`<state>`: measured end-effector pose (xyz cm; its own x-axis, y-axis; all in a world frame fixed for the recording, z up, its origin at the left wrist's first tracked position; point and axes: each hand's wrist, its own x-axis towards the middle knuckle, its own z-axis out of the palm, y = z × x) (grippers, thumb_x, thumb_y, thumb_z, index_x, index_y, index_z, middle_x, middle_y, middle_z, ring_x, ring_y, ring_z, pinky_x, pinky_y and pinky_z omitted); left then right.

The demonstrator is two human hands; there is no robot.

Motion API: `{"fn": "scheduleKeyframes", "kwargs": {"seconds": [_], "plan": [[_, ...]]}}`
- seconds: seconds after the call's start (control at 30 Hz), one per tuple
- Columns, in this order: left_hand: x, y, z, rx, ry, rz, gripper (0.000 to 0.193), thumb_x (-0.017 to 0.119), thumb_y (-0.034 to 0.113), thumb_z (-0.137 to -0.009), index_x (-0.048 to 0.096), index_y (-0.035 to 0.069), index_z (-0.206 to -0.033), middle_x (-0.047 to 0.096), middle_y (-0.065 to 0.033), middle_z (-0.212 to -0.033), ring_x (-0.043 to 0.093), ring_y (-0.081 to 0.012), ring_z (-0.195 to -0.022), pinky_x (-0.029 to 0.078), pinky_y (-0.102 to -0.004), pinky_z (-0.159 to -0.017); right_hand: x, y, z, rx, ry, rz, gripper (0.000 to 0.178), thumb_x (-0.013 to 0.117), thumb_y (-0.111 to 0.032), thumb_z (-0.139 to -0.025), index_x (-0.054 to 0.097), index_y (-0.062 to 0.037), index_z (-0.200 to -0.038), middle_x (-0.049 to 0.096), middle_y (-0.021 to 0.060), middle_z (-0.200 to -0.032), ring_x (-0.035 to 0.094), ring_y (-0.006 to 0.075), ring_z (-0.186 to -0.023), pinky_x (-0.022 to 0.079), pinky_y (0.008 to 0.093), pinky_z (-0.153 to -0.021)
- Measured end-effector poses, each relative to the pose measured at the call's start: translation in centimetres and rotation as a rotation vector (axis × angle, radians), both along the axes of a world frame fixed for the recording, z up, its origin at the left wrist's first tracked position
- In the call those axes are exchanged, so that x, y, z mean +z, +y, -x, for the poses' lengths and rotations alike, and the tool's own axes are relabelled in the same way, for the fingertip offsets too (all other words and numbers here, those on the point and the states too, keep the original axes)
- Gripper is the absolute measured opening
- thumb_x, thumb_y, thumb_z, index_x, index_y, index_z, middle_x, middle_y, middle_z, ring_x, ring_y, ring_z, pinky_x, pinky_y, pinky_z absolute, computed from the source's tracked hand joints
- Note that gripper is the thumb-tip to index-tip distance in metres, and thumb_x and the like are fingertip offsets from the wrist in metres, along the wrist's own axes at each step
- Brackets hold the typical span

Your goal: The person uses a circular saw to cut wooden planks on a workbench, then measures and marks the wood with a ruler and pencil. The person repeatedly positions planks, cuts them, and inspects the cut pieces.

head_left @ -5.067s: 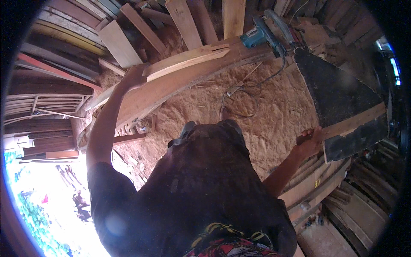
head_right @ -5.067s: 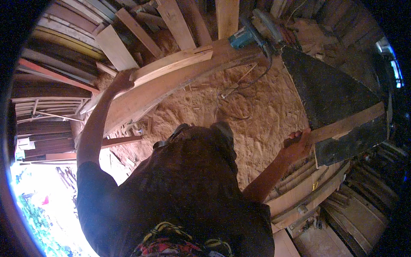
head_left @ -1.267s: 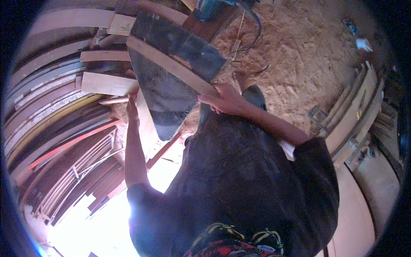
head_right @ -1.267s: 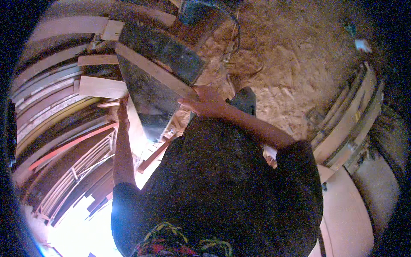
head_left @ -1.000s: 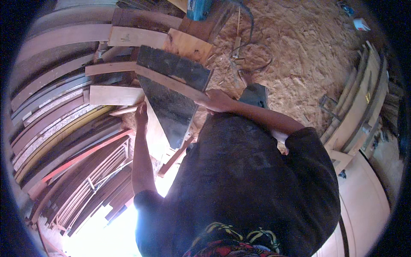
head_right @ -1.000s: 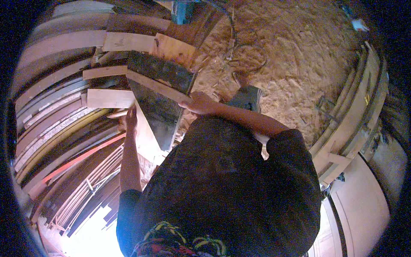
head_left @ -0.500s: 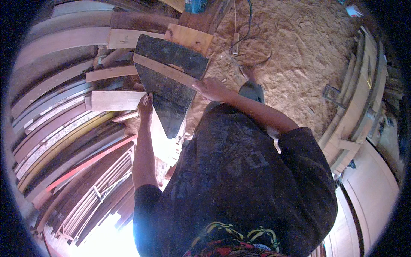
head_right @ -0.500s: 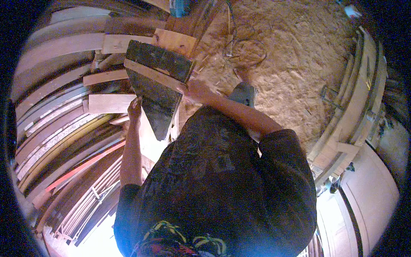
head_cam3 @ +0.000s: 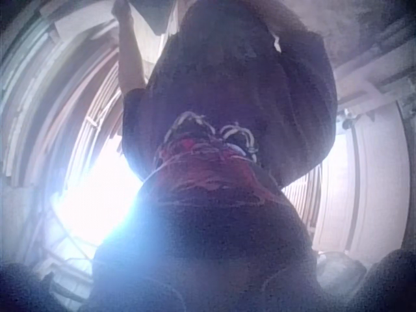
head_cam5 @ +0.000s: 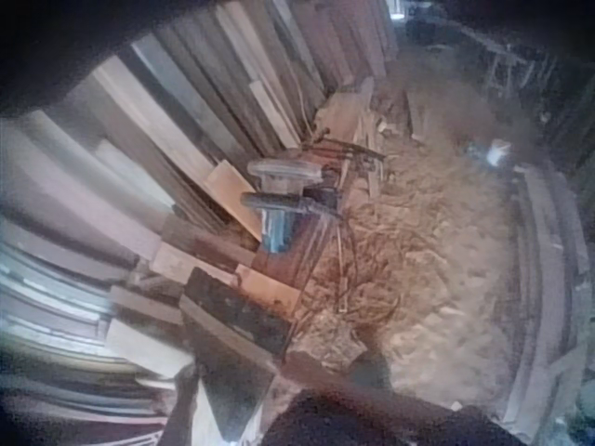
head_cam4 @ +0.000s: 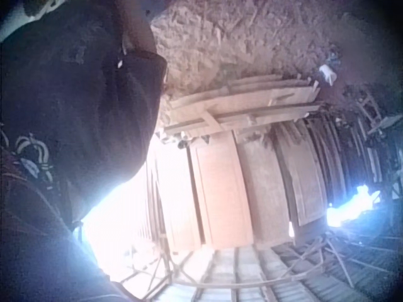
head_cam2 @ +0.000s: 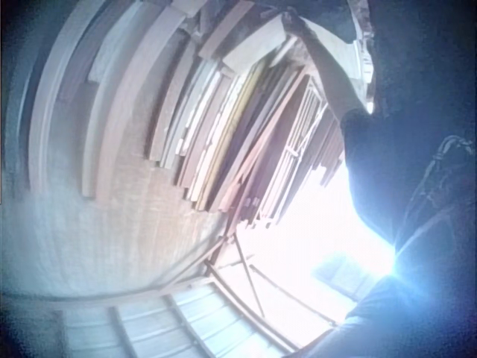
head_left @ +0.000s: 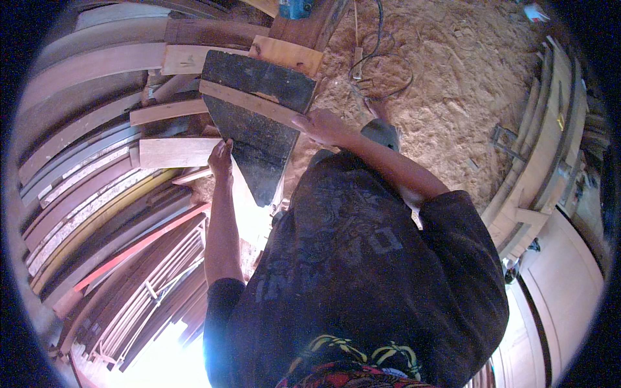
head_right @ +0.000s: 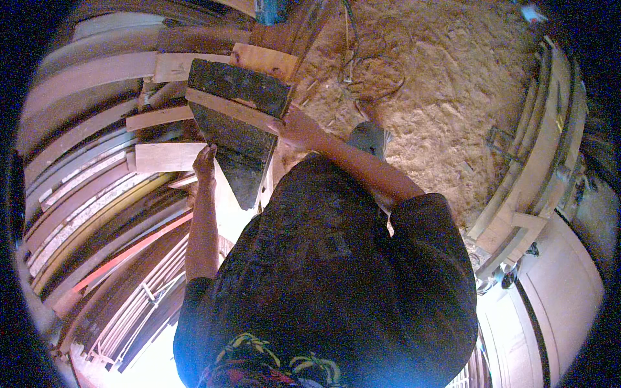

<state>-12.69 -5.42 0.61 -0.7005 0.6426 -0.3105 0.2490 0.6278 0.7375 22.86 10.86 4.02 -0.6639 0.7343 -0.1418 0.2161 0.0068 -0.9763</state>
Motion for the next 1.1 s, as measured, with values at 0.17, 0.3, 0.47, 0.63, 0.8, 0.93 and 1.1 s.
{"fn": "scheduleKeyframes", "kwargs": {"seconds": [0.17, 0.3, 0.47, 0.63, 0.8, 0.93, 1.1], "plan": [[0.1, 0.7, -0.7, -0.015, 0.033, -0.007, 0.058, 0.084, 0.033, -0.089, 0.067, -0.007, -0.127, 0.073, -0.0147, -0.122, 0.065, -0.0212, -0.116, 0.046, -0.0335, -0.104, -1.2, 0.3, -0.1, -0.006, -0.077, -0.009, 0.073, 0.049, -0.064, -0.1, 0.071, -0.001, -0.072, 0.067, 0.0125, -0.059, 0.071, 0.0319, -0.061, 0.055, 0.0479, -0.068], [0.0, 0.1, 0.1, -0.028, 0.103, 0.028, 0.054, 0.085, 0.034, -0.088, 0.071, -0.004, -0.124, 0.075, -0.0114, -0.116, 0.067, -0.0194, -0.11, 0.048, -0.0327, -0.099, -2.0, -0.1, 0.4, 0.012, -0.161, 0.025, 0.073, 0.048, -0.064, -0.1, 0.072, -0.0007, -0.073, 0.067, 0.0128, -0.06, 0.071, 0.0327, -0.062, 0.056, 0.048, -0.069], [0.6, 1.0, -1.1, -0.037, 0.12, 0.043, 0.054, 0.084, 0.035, -0.088, 0.071, -0.005, -0.122, 0.076, -0.0109, -0.113, 0.067, -0.018, -0.106, 0.05, -0.0317, -0.097, -2.6, 0.1, 0.5, 0.081, -0.259, 0.012, 0.072, 0.046, -0.063, -0.102, 0.072, -0.0009, -0.076, 0.068, 0.0132, -0.061, 0.072, 0.0327, -0.064, 0.056, 0.0471, -0.069], [0.3, 0.5, -0.7, -0.013, 0.127, 0.019, 0.055, 0.085, 0.035, -0.087, 0.071, -0.007, -0.121, 0.076, -0.0122, -0.113, 0.067, -0.0179, -0.107, 0.049, -0.0311, -0.098, -4.9, -0.3, 1.2, 0.133, -0.358, 0.036, 0.071, 0.046, -0.062, -0.102, 0.073, -0.001, -0.078, 0.068, 0.0142, -0.062, 0.072, 0.0337, -0.066, 0.056, 0.0473, -0.07], [-0.2, 0.0, 0.0, -0.025, 0.095, 0.021, 0.058, 0.085, 0.035, -0.087, 0.069, -0.008, -0.122, 0.075, -0.0147, -0.117, 0.067, -0.0202, -0.109, 0.049, -0.032, -0.1, -5.1, -0.5, 1.3, 0.127, -0.338, -0.023, 0.07, 0.046, -0.061, -0.103, 0.073, -0.0012, -0.077, 0.068, 0.0152, -0.063, 0.072, 0.0357, -0.067, 0.056, 0.0485, -0.071], [-0.2, 0.5, -0.4, -0.012, 0.111, 0.029, 0.058, 0.085, 0.036, -0.087, 0.07, -0.008, -0.121, 0.075, -0.0142, -0.116, 0.067, -0.02, -0.107, 0.049, -0.0321, -0.099, -5.7, -0.5, 1.3, 0.125, -0.354, -0.005, 0.069, 0.047, -0.06, -0.103, 0.073, -0.0017, -0.075, 0.068, 0.0157, -0.063, 0.072, 0.0363, -0.068, 0.056, 0.049, -0.071], [-0.7, -0.1, 0.3, -0.008, 0.09, -0.012, 0.057, 0.085, 0.034, -0.086, 0.07, -0.008, -0.12, 0.075, -0.014, -0.114, 0.067, -0.02, -0.106, 0.049, -0.0325, -0.098, -4.9, -0.5, 1.2, 0.11, -0.327, -0.009, 0.071, 0.047, -0.06, -0.103, 0.072, -0.0014, -0.071, 0.067, 0.0147, -0.061, 0.072, 0.0366, -0.065, 0.056, 0.0488, -0.071]]}}
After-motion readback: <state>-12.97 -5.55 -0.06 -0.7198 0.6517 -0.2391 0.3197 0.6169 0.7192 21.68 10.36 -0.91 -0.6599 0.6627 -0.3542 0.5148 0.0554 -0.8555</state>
